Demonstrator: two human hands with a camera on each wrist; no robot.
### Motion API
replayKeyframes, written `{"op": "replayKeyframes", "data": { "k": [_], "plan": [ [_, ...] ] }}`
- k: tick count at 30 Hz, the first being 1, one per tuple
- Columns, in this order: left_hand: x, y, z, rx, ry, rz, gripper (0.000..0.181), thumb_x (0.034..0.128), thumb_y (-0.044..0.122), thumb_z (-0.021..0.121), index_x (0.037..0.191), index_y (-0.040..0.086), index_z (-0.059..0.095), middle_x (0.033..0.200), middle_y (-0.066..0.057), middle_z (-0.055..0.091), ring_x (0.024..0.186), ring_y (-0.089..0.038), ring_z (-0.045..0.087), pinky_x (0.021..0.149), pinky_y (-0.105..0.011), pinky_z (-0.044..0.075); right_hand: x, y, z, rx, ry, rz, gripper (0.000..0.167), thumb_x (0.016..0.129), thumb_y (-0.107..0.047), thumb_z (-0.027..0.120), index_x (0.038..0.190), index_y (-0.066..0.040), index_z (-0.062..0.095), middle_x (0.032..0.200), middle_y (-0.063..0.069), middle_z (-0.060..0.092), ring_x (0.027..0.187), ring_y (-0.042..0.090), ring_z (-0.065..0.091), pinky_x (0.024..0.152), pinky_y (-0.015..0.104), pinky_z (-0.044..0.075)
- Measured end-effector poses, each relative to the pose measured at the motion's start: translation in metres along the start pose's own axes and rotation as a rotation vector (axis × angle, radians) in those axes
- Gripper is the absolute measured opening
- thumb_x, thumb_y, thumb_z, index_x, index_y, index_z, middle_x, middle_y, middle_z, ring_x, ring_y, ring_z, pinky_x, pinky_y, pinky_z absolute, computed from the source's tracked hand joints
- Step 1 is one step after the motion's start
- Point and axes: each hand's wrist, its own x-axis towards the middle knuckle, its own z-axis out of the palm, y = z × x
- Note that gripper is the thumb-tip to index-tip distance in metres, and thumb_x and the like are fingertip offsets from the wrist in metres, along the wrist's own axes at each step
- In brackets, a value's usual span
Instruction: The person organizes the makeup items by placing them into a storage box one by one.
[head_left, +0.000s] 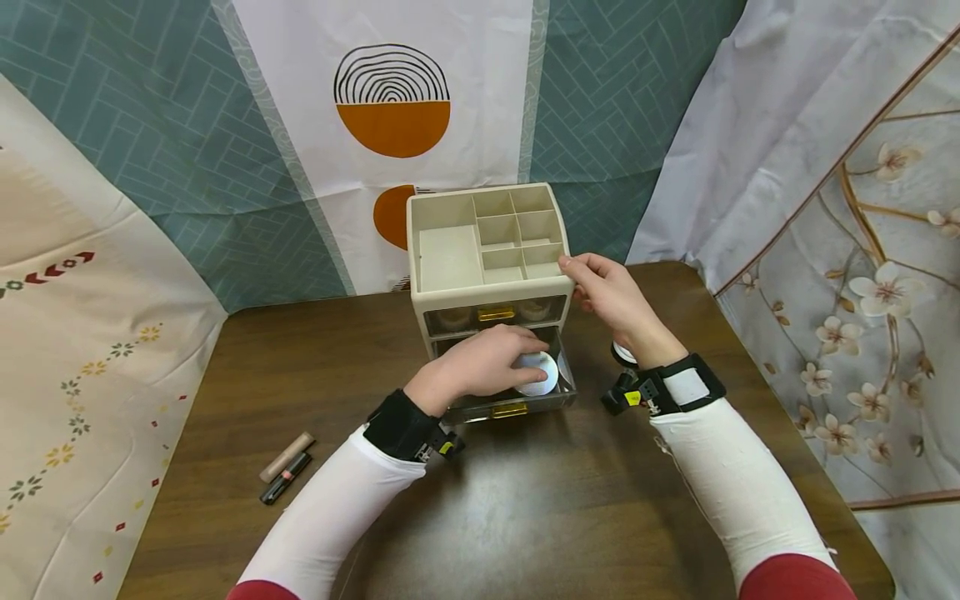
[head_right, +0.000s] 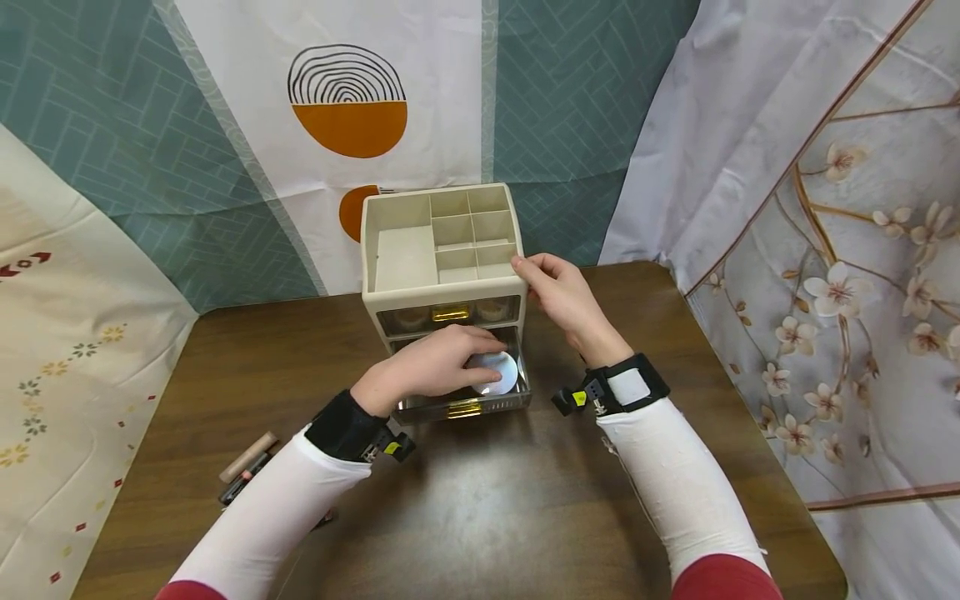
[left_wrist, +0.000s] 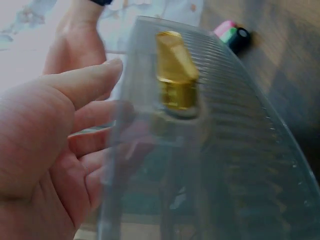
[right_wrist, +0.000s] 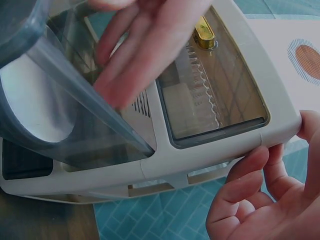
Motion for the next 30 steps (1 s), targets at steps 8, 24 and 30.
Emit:
{"op": "replayKeyframes", "data": {
  "k": [8, 24, 30],
  "plan": [
    [-0.019, 0.010, -0.020, -0.086, 0.188, 0.038, 0.035, 0.1059, 0.028, 0.071, 0.133, 0.007, 0.074, 0.127, -0.005, 0.074, 0.113, -0.016, 0.067, 0.097, -0.029, 0.052, -0.001, 0.000, -0.001, 0.001, 0.003, 0.008, 0.041, 0.105, -0.048, 0.066, 0.114, -0.008, 0.065, 0.086, -0.003, 0.057, 0.082, 0.016, 0.051, 0.073, 0.030, 0.042],
    [-0.081, 0.019, -0.077, -0.140, 0.963, -0.033, 0.014, 0.0992, 0.011, 0.076, 0.110, 0.003, 0.076, 0.100, -0.007, 0.072, 0.087, -0.015, 0.067, 0.070, -0.035, 0.057, -0.003, 0.002, -0.016, -0.088, -0.025, 0.037, 0.049, 0.106, -0.057, 0.059, 0.118, -0.010, 0.064, 0.106, -0.002, 0.066, 0.100, 0.021, 0.062, 0.087, 0.039, 0.045],
    [-0.090, -0.001, -0.085, -0.154, 1.008, -0.181, 0.025, 0.0992, 0.015, 0.076, 0.119, 0.000, 0.071, 0.109, -0.016, 0.068, 0.092, -0.023, 0.065, 0.075, -0.039, 0.053, -0.005, 0.003, -0.022, -0.104, -0.019, 0.054, 0.051, 0.106, -0.058, 0.058, 0.120, -0.009, 0.063, 0.118, 0.005, 0.066, 0.097, 0.016, 0.061, 0.080, 0.030, 0.045]
  ]
}}
